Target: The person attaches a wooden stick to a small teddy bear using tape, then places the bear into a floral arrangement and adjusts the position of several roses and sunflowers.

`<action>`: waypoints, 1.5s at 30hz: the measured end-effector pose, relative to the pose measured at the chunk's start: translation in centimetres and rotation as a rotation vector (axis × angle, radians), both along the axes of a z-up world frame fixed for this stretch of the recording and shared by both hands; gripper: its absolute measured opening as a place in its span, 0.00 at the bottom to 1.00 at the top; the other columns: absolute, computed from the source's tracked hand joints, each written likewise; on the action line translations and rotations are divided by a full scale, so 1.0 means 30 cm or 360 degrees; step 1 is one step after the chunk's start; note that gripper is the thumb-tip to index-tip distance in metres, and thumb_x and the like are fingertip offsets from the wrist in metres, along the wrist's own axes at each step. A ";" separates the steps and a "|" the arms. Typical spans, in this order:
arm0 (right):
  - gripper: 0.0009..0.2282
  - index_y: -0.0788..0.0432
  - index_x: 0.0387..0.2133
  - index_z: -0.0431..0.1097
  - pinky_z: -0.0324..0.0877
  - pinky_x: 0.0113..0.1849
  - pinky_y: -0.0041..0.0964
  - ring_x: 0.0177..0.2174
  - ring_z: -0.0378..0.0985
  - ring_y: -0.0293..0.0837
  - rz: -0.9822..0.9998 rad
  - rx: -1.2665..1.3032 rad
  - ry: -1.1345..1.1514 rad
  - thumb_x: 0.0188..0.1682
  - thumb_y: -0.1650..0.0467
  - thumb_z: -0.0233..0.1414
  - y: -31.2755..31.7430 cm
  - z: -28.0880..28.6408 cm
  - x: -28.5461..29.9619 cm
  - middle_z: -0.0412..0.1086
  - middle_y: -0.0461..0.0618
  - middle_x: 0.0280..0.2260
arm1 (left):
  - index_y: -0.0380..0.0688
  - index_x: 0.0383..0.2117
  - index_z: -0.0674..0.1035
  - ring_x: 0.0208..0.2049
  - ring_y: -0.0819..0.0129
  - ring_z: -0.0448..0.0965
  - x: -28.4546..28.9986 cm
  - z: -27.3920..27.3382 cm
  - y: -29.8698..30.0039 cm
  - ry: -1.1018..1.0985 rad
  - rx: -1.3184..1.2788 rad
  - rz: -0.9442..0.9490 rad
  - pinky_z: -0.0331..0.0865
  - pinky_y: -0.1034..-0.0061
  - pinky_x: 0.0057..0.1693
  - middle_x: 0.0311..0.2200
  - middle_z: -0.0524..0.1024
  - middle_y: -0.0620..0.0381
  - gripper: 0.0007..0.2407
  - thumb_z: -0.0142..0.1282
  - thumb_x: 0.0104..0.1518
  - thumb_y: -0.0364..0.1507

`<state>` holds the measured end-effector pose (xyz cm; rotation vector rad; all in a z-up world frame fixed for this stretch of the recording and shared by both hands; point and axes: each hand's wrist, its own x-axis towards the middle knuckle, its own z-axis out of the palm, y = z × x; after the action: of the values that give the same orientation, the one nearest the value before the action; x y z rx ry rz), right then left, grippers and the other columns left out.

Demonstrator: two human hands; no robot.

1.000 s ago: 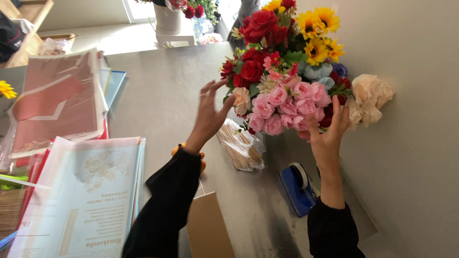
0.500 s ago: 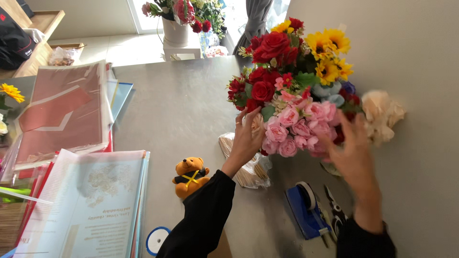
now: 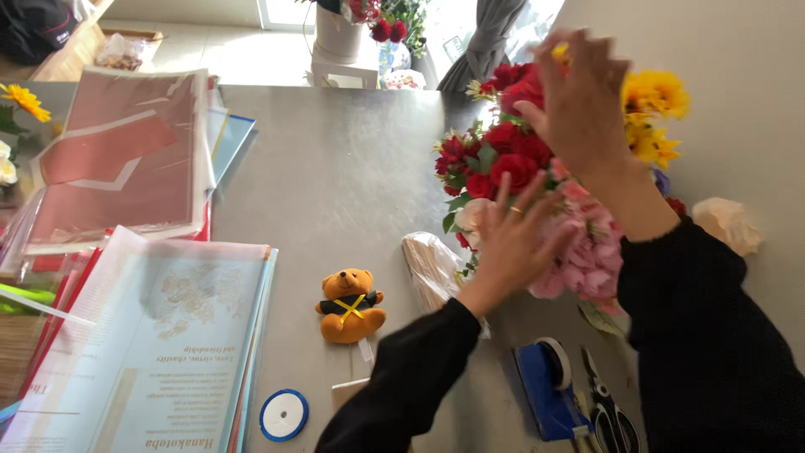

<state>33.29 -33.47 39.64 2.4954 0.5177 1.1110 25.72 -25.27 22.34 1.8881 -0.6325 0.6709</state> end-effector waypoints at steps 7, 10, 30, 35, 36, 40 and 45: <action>0.34 0.51 0.49 0.73 0.76 0.44 0.50 0.54 0.68 0.56 -0.0290 -0.0454 0.0725 0.38 0.42 0.56 0.012 -0.190 0.107 0.63 0.52 0.53 | 0.59 0.62 0.70 0.78 0.47 0.47 -0.102 -0.011 -0.087 -0.0080 -0.0022 0.0247 0.33 0.52 0.76 0.67 0.66 0.56 0.19 0.39 0.69 0.47; 0.45 0.39 0.60 0.62 0.74 0.48 0.63 0.58 0.65 0.60 -0.0509 -0.0321 0.1127 0.24 0.42 0.64 -0.040 -0.242 0.139 0.59 0.48 0.60 | 0.60 0.64 0.68 0.77 0.45 0.50 -0.100 -0.046 -0.101 -0.0030 -0.0036 0.0205 0.37 0.51 0.75 0.66 0.64 0.58 0.20 0.38 0.69 0.47; 0.12 0.55 0.45 0.73 0.79 0.37 0.47 0.41 0.77 0.51 -0.0361 -0.0319 0.1051 0.49 0.67 0.58 0.058 -0.100 0.088 0.73 0.50 0.40 | 0.68 0.65 0.66 0.58 0.44 0.77 -0.159 0.057 -0.034 0.0125 0.0056 0.0210 0.55 0.43 0.62 0.66 0.67 0.66 0.21 0.31 0.70 0.50; 0.19 0.58 0.51 0.74 0.75 0.47 0.59 0.44 0.79 0.59 -0.0399 -0.0227 0.1226 0.49 0.64 0.61 0.140 0.074 0.073 0.75 0.64 0.46 | 0.65 0.62 0.70 0.53 0.44 0.78 -0.159 0.067 -0.021 0.0162 0.0064 0.0139 0.56 0.38 0.61 0.64 0.73 0.69 0.21 0.31 0.68 0.48; 0.19 0.56 0.51 0.74 0.74 0.45 0.58 0.43 0.79 0.59 -0.0412 -0.0246 0.1169 0.50 0.60 0.60 0.140 0.091 0.082 0.76 0.61 0.44 | 0.69 0.67 0.63 0.57 0.45 0.76 -0.154 0.059 -0.020 0.0190 0.0077 0.0079 0.54 0.37 0.63 0.68 0.67 0.70 0.22 0.29 0.68 0.50; 0.23 0.56 0.53 0.75 0.68 0.50 0.62 0.47 0.76 0.61 -0.0336 -0.0193 0.1028 0.48 0.58 0.62 0.122 0.140 0.106 0.78 0.57 0.46 | 0.74 0.70 0.54 0.69 0.38 0.60 -0.150 0.132 0.036 0.0564 -0.0034 -0.0242 0.41 0.35 0.68 0.75 0.55 0.66 0.28 0.18 0.63 0.56; 0.20 0.54 0.51 0.75 0.74 0.36 0.47 0.39 0.79 0.53 -0.0296 -0.0384 0.0930 0.50 0.58 0.59 0.141 0.219 0.033 0.79 0.53 0.41 | 0.40 0.41 0.74 0.49 0.53 0.68 -0.066 0.072 0.083 0.0519 -0.0950 -0.0050 0.65 0.55 0.53 0.48 0.71 0.46 0.10 0.47 0.59 0.31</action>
<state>34.27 -29.26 46.20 2.5586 0.5179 0.2185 23.74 -22.78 24.49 1.3799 -0.2141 0.4500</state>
